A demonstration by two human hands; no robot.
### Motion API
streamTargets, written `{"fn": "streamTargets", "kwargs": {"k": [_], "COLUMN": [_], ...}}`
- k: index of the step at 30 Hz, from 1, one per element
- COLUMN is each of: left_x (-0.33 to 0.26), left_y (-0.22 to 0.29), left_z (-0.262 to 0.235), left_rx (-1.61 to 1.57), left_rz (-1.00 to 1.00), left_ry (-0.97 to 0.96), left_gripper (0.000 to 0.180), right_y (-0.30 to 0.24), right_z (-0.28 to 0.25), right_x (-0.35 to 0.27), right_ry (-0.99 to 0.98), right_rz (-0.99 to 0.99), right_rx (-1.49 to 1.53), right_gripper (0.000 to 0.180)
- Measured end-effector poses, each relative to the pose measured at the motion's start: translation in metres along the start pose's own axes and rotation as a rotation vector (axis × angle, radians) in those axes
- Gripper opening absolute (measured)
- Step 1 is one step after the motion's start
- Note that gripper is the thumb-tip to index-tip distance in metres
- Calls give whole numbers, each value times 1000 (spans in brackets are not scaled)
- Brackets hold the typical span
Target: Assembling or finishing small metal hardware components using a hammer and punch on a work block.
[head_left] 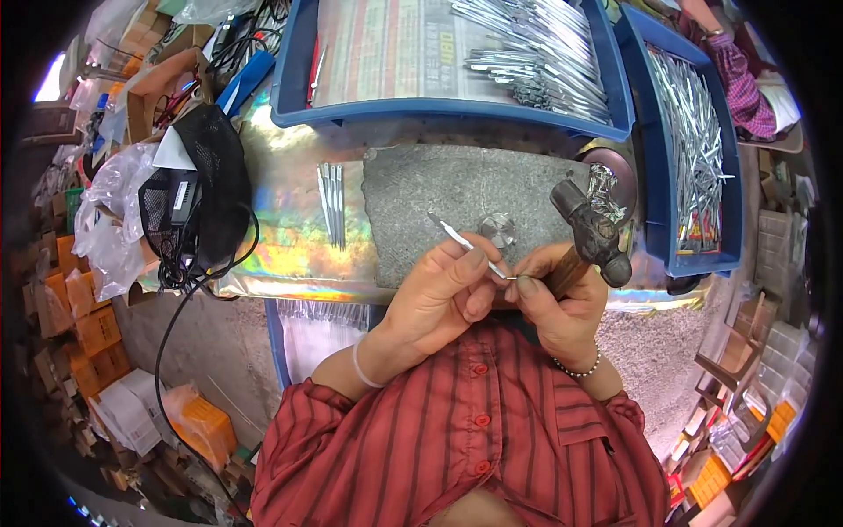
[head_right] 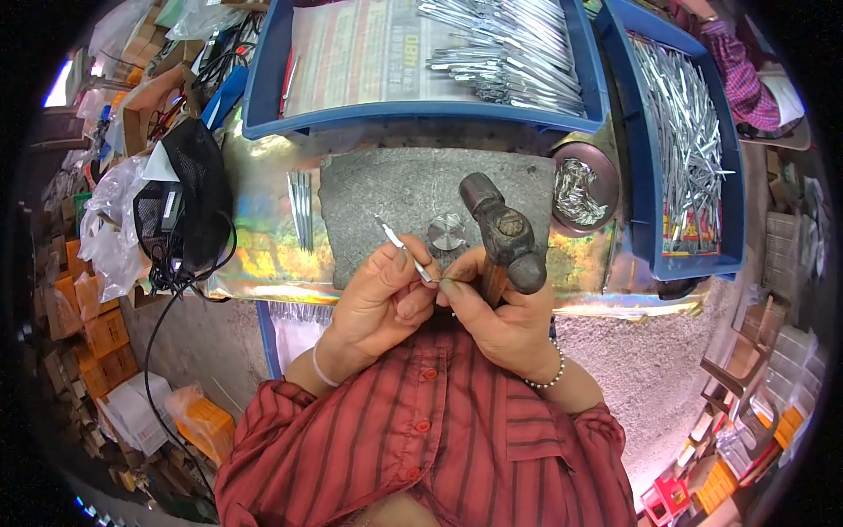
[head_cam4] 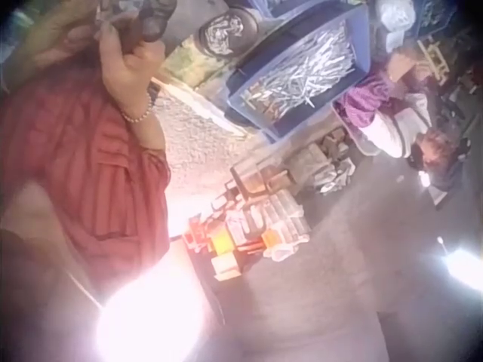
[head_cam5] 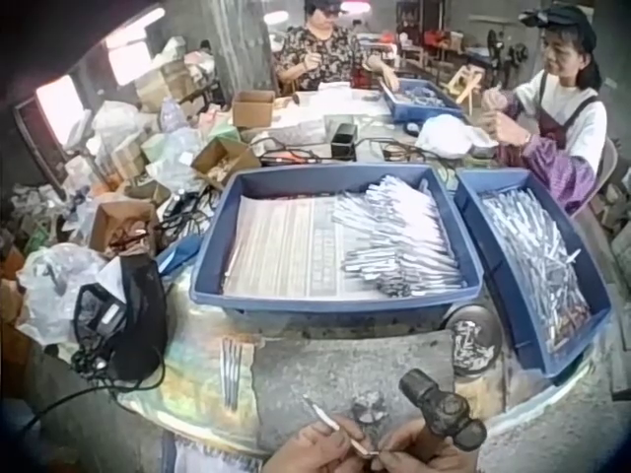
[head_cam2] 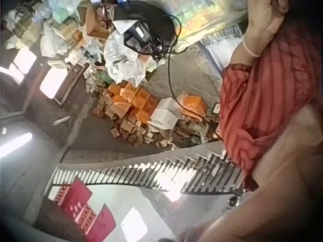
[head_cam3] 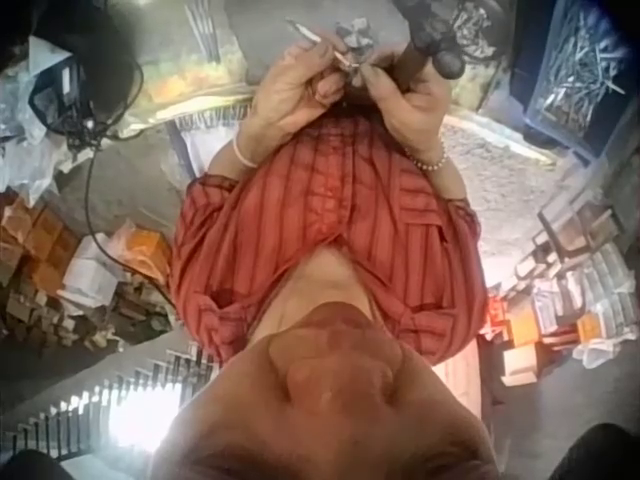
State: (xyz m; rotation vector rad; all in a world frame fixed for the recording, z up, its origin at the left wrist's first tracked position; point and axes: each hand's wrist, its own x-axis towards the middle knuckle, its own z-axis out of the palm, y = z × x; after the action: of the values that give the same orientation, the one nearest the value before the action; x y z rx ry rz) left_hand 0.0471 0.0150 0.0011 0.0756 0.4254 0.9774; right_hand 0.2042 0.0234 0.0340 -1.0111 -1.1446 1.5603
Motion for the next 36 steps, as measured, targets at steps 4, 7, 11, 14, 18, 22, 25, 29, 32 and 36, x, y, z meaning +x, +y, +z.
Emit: {"fn": "streamTargets", "kwargs": {"k": [4, 7, 11, 14, 18, 22, 25, 29, 32, 36], "left_x": [2, 2, 4, 3, 2, -4, -6, -7, -5, -1], "left_y": [0, -2, -6, -9, -9, 5, 14, 21, 22, 20], "left_z": [3, 3, 2, 0, 3, 3, -2, -2, 0, 3], "left_rx": [-8, -18, -60, -53, -4, 100, 191, 242, 303, 538], "left_rz": [-19, -23, -20, 3, 78, 157, 264, 326, 341, 376], "left_ry": [19, 40, 58, 74, 115, 102, 154, 158, 144, 134], "left_gripper": [18, 18, 17, 16, 15, 15, 15, 14, 16, 16], "right_y": [6, 6, 22, 26, 19, 13, 14, 6, 7, 12], "right_z": [-5, -6, -13, -16, -10, -30, -36, -25, -23, -29], "right_x": [0, 0, -4, 0, 7, 3, 8, 21, 30, 37], "right_ry": [-20, -26, 5, 6, 18, 126, 128, 4, -61, -143], "right_rz": [-90, -87, -187, -529, -462, 138, 92, -71, -163, -192], "right_rx": [-43, -84, -365, -794, -638, -372, -494, -763, -817, -778], "right_gripper": [10, 10, 13, 22, 36, 36, 32, 36, 41, 39]}}
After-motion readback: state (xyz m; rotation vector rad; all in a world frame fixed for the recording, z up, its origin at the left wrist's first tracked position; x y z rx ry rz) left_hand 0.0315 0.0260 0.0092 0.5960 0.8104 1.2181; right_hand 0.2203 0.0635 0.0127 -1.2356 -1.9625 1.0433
